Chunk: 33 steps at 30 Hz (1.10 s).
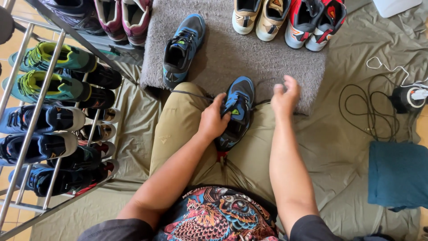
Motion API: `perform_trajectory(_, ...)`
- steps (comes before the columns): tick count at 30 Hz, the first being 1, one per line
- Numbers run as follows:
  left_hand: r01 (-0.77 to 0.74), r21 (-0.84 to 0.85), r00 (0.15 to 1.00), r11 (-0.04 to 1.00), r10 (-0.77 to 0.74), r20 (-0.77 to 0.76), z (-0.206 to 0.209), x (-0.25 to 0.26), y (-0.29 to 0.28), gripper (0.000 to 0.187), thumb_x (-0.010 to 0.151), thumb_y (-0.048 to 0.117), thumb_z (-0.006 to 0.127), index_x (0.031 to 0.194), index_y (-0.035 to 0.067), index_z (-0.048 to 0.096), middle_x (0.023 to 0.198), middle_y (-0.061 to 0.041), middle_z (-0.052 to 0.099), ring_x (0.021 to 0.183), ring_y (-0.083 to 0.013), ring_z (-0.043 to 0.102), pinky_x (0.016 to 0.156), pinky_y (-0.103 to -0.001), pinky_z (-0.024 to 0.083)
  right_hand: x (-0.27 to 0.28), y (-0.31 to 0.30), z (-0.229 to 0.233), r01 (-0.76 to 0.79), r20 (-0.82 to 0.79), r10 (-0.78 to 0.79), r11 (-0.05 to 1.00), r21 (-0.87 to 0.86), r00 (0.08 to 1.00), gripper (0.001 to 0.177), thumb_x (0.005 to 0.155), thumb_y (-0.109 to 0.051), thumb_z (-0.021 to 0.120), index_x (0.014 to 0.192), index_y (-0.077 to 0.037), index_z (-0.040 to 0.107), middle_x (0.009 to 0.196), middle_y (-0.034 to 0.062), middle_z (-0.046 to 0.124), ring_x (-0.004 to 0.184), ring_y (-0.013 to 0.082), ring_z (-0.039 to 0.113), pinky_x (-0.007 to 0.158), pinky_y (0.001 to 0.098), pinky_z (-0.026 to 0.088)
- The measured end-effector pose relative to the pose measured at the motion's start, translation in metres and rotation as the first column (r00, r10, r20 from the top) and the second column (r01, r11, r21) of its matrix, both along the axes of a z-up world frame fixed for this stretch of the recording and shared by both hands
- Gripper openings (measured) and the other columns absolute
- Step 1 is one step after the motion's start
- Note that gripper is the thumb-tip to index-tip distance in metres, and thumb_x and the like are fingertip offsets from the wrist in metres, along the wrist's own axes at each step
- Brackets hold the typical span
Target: A person sits on the floor and organizes several pairs of shoes by adjusting and tying their laces.
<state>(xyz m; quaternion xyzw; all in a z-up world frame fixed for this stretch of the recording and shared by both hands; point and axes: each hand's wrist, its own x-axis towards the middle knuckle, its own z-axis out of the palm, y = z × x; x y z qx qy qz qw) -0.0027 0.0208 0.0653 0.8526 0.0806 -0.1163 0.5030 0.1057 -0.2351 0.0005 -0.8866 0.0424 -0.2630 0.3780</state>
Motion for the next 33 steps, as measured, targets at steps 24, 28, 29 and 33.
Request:
perform_trajectory(24,-0.047,-0.026,0.999,0.999,0.047,0.016,-0.025,0.004,0.016,0.034,0.090,0.015,0.072,0.124,0.018,0.072,0.096,-0.011,0.079,0.102,-0.0306,0.075,0.085,-0.046,0.061,-0.054,0.105,0.042,-0.599,-0.046,0.667,0.634,-0.490,0.743,0.013,0.081,-0.022,0.077,0.075,-0.016,0.068,0.079,0.0017,0.054,0.079,0.0247,0.060,0.072,0.0378,0.048)
perform_trajectory(28,-0.053,-0.024,0.999,0.998,0.053,0.001,-0.020,0.004,0.017,0.034,0.091,0.013,0.070,0.125,0.016,0.072,0.097,-0.014,0.079,0.102,-0.0327,0.075,0.085,-0.047,0.061,-0.057,0.113,0.044,-0.555,0.018,0.662,0.643,-0.528,0.749,0.012,0.076,-0.019,0.078,0.074,-0.014,0.067,0.080,0.0024,0.053,0.081,0.0252,0.059,0.073,0.0384,0.048)
perform_trajectory(29,-0.047,-0.028,0.999,0.999,0.046,-0.005,-0.015,0.004,0.018,0.034,0.092,0.013,0.069,0.126,0.015,0.072,0.099,-0.016,0.078,0.105,-0.0350,0.073,0.088,-0.049,0.060,-0.057,0.115,0.045,-0.534,0.039,0.657,0.644,-0.548,0.753,0.011,0.077,-0.017,0.076,0.072,-0.014,0.066,0.079,0.0029,0.052,0.079,0.0259,0.059,0.071,0.0389,0.048)
perform_trajectory(33,-0.036,-0.024,0.999,0.999,0.036,-0.020,-0.007,0.003,0.018,0.034,0.093,0.013,0.067,0.127,0.016,0.072,0.104,-0.018,0.077,0.109,-0.0377,0.071,0.092,-0.052,0.059,-0.061,0.124,0.051,-0.477,0.082,0.638,0.649,-0.593,0.766,0.012,0.076,-0.010,0.068,0.067,-0.012,0.060,0.077,0.0060,0.051,0.076,0.0285,0.057,0.070,0.0392,0.048)
